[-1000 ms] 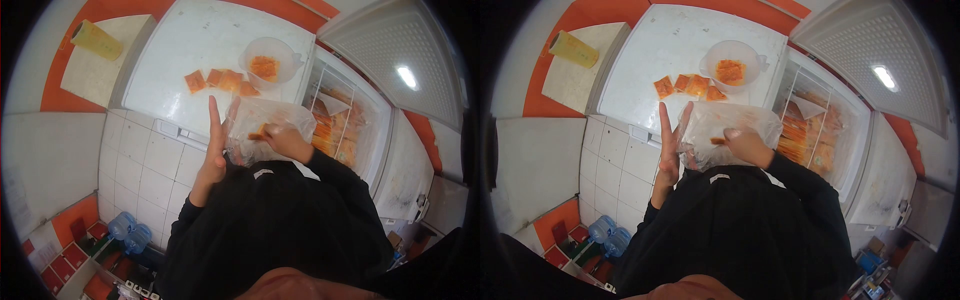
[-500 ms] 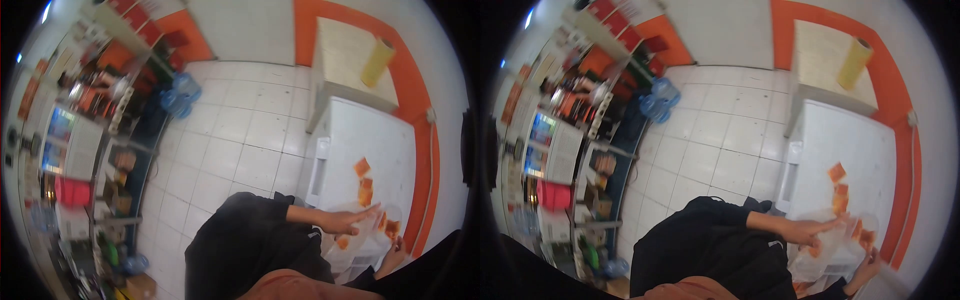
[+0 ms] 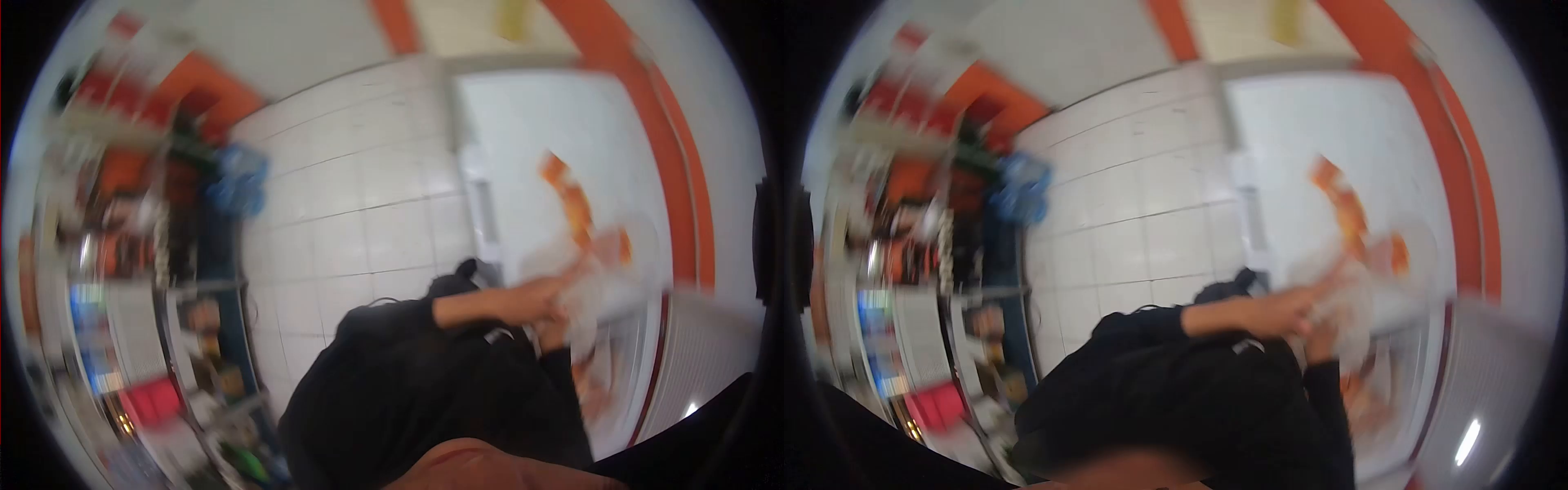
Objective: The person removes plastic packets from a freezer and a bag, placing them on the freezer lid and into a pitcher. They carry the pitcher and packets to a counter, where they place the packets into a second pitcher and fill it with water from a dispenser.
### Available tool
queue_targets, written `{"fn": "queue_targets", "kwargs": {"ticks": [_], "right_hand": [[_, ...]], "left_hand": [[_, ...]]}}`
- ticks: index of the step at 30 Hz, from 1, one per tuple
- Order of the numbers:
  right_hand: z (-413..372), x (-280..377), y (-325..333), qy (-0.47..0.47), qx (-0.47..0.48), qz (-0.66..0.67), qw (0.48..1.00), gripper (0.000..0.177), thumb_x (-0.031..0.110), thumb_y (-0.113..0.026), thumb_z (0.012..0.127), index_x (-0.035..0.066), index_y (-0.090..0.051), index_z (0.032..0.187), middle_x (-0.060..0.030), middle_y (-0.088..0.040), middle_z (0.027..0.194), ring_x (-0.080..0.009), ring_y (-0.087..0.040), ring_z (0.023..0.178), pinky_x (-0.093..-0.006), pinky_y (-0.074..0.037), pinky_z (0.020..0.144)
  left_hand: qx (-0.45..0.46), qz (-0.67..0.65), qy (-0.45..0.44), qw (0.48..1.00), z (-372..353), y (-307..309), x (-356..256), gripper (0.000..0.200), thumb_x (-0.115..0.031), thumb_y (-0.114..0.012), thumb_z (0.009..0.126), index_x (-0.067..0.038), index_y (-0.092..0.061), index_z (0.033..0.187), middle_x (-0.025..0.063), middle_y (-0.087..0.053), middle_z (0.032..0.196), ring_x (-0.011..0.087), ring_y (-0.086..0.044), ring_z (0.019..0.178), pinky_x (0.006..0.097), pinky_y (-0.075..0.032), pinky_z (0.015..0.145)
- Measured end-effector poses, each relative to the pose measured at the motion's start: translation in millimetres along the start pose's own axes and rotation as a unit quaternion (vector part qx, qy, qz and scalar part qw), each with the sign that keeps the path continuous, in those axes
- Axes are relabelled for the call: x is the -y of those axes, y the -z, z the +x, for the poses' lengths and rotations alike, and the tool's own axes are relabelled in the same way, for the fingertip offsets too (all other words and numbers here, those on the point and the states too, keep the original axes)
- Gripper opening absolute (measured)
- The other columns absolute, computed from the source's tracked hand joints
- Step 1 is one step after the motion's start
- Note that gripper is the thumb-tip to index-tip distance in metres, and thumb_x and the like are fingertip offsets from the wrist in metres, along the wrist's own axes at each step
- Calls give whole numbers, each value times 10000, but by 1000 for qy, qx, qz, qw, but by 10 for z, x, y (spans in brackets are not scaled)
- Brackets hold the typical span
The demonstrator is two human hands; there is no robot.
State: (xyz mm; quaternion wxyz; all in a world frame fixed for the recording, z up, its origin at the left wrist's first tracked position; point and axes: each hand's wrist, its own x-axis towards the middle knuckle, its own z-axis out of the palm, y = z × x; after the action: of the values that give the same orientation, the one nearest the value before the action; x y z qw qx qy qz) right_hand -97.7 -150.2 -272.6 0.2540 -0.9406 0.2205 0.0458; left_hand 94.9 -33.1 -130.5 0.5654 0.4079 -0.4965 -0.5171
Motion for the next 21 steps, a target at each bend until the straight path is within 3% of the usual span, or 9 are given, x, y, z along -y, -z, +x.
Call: {"fn": "queue_targets", "kwargs": {"ticks": [5,8,10,12,14,17,18,19,21], "right_hand": [[-12,15,-114,-28,-94,-32,995,257,26,-516,854,55,-621,1087,-203,-653,971,-364,-642,925,-434,-503,829],[-47,101,-39,-183,-41,60,980,235,56,-515,863,29,-615,1074,-205,-662,962,-366,-653,901,-449,-510,797],[-115,243,214,-215,-43,80,972,232,85,-521,865,10,-615,1063,-207,-669,944,-369,-659,894,-457,-512,776],[-229,391,502,-218,-53,112,968,229,124,-561,851,-4,-627,1029,-208,-664,897,-352,-662,835,-429,-515,737],[-319,540,910,-178,-47,172,968,251,151,-611,821,-8,-648,1011,-188,-661,849,-307,-651,775,-395,-508,704],[-537,725,1743,-97,-27,313,945,305,168,-694,776,-5,-680,1027,-123,-663,825,-190,-604,725,-332,-485,691],[-585,813,2008,-95,-24,363,927,321,168,-720,776,-6,-683,1044,-100,-669,851,-145,-583,732,-309,-478,705],[-589,875,2167,-93,-131,352,922,317,162,-731,792,-10,-676,1053,-59,-650,826,-114,-577,741,-283,-476,708],[-502,896,2318,-94,-329,304,889,301,161,-734,824,-12,-669,1062,-34,-639,822,-93,-581,756,-263,-480,725]], "left_hand": [[-1,-37,66,997,-56,119,-340,1358,-924,-445,666,-94,219,1511,157,-215,1602,182,-540,719,264,-462,600],[-26,-70,37,997,-20,89,-302,1435,-956,-466,597,-115,276,1493,207,-199,1593,304,-528,1142,351,-449,923],[-30,-78,45,995,19,104,-449,1458,-971,-467,570,-126,284,1491,242,-186,1586,347,-377,1358,388,-335,1081],[-45,-81,41,995,45,132,-507,1464,-985,-448,558,-128,283,1492,266,-183,1578,356,-220,1459,402,-217,1157],[-29,-73,46,996,90,208,-553,1460,-999,-414,556,-120,283,1490,268,-187,1576,354,-275,1435,386,-296,1116],[-20,-56,68,996,175,234,-672,1465,-1028,-343,522,-120,268,1496,288,-212,1558,278,-445,1224,278,-440,842],[-28,-55,65,996,202,223,-664,1469,-1036,-330,500,-135,251,1504,302,-231,1544,214,-561,1039,220,-459,672],[-35,-53,63,996,227,217,-653,1474,-1043,-318,477,-151,235,1512,316,-250,1529,150,-677,853,162,-478,501],[-6,-51,70,996,268,250,-651,1469,-1043,-315,481,-152,238,1510,312,-239,1536,136,-673,849,160,-466,487]]}}
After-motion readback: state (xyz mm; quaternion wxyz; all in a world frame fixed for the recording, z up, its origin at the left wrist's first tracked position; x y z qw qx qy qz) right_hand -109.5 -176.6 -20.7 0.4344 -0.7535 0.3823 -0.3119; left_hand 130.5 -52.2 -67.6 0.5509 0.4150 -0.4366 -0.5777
